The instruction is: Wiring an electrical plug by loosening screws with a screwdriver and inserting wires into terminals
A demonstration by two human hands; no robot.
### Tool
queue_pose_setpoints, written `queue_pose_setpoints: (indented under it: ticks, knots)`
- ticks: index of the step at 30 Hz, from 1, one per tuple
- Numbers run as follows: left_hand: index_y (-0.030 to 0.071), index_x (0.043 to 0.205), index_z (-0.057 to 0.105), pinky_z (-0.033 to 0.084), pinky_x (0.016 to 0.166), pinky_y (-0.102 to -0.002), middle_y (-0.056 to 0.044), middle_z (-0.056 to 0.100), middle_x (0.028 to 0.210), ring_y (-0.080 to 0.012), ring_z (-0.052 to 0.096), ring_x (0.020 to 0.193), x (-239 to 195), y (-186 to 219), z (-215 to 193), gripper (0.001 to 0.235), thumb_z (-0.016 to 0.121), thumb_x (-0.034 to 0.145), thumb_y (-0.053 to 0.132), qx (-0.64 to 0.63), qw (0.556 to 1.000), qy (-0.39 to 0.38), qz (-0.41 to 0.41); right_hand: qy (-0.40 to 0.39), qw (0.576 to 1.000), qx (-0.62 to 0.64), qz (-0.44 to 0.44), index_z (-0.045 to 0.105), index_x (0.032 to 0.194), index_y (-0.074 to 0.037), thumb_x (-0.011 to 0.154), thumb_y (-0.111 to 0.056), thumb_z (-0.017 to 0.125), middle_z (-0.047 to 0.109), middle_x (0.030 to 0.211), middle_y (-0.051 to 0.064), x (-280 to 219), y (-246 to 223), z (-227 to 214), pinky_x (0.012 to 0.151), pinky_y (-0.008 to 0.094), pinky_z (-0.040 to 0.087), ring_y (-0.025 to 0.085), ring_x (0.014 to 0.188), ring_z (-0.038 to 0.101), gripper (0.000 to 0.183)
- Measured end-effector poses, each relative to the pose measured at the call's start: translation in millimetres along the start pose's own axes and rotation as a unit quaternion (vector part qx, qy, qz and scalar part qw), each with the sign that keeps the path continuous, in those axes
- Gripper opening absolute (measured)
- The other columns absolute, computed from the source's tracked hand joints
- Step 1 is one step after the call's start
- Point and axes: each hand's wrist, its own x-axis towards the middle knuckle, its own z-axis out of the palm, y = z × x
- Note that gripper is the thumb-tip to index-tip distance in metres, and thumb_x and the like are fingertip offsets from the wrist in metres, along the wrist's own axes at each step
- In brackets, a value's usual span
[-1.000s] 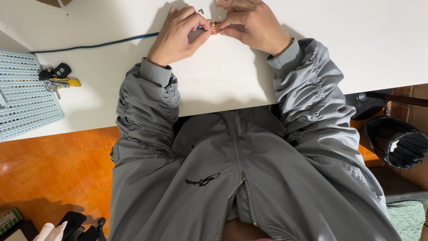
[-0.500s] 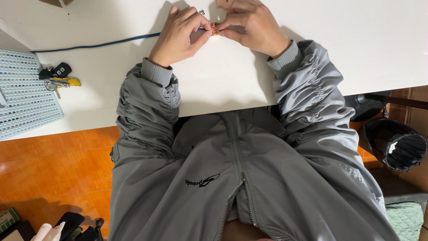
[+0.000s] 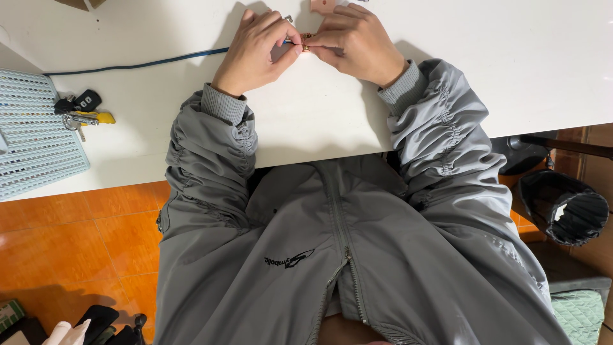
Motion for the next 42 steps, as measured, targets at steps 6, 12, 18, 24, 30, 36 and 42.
queue_pose_setpoints:
  ticks: [6,12,18,24,30,36,42]
  knots:
    - [0.016,0.115,0.070,0.034,0.095,-0.040,0.000,0.053,0.099,-0.0201,0.054,0.088,-1,-1,0,0.008,0.077,0.115,0.014,0.005,1.000,0.005,0.017,-0.030,0.999,0.009,-0.014,0.091,0.137,-0.015,0.126,-0.025,0.083,0.086,0.116,-0.001,1,-1,-4,0.102,0.048,0.060,0.034,0.135,0.076,0.018]
    - [0.017,0.114,0.074,0.033,0.094,-0.038,0.004,0.063,0.108,-0.0195,0.059,0.093,-1,-6,8,0.019,0.091,0.117,0.024,0.034,0.999,0.025,0.031,-0.045,0.996,0.072,0.018,0.087,0.122,-0.011,0.123,-0.016,0.085,0.086,0.127,0.013,2,-1,-8,0.113,0.050,0.057,0.038,0.152,0.067,0.006]
    - [0.017,0.112,0.075,0.035,0.095,-0.038,0.002,0.059,0.104,-0.0206,0.058,0.090,0,-5,8,0.018,0.092,0.117,0.022,0.051,0.997,0.038,0.042,-0.056,0.996,0.062,0.028,0.090,0.123,-0.018,0.124,-0.019,0.086,0.075,0.103,0.001,-2,2,-8,0.098,0.045,0.054,0.031,0.107,0.071,0.005]
    - [0.016,0.113,0.074,0.037,0.096,-0.039,0.003,0.064,0.107,-0.0220,0.059,0.091,1,0,2,0.021,0.092,0.118,0.026,0.061,0.996,0.035,0.046,-0.061,0.997,0.047,0.015,0.092,0.126,-0.021,0.123,-0.017,0.088,0.070,0.101,0.001,-3,4,-10,0.094,0.043,0.052,0.029,0.096,0.065,0.006]
    - [0.017,0.134,0.077,0.037,0.091,-0.039,0.000,0.065,0.116,-0.0222,0.061,0.096,-2,-8,3,0.016,0.082,0.124,0.028,0.081,0.995,0.008,0.060,-0.047,0.999,0.002,-0.011,0.090,0.123,-0.024,0.126,-0.026,0.087,0.071,0.103,-0.002,-1,5,-11,0.090,0.041,0.047,0.026,0.096,0.068,0.005]
    - [0.015,0.137,0.083,0.039,0.091,-0.040,-0.004,0.059,0.112,-0.0241,0.060,0.092,-7,-18,14,0.022,0.088,0.121,0.029,0.081,0.994,0.024,0.064,-0.018,0.999,-0.001,-0.029,0.093,0.128,-0.018,0.123,-0.026,0.089,0.069,0.111,0.001,3,0,-12,0.094,0.043,0.052,0.027,0.102,0.068,0.011]
    - [0.009,0.123,0.084,0.049,0.104,-0.047,-0.006,0.060,0.119,-0.0223,0.063,0.098,-5,-17,14,0.030,0.092,0.111,0.035,0.058,0.997,0.014,0.046,0.006,0.997,0.069,-0.031,0.088,0.123,-0.004,0.117,-0.021,0.084,0.080,0.114,0.012,16,-13,-1,0.107,0.048,0.066,0.029,0.104,0.077,0.018]
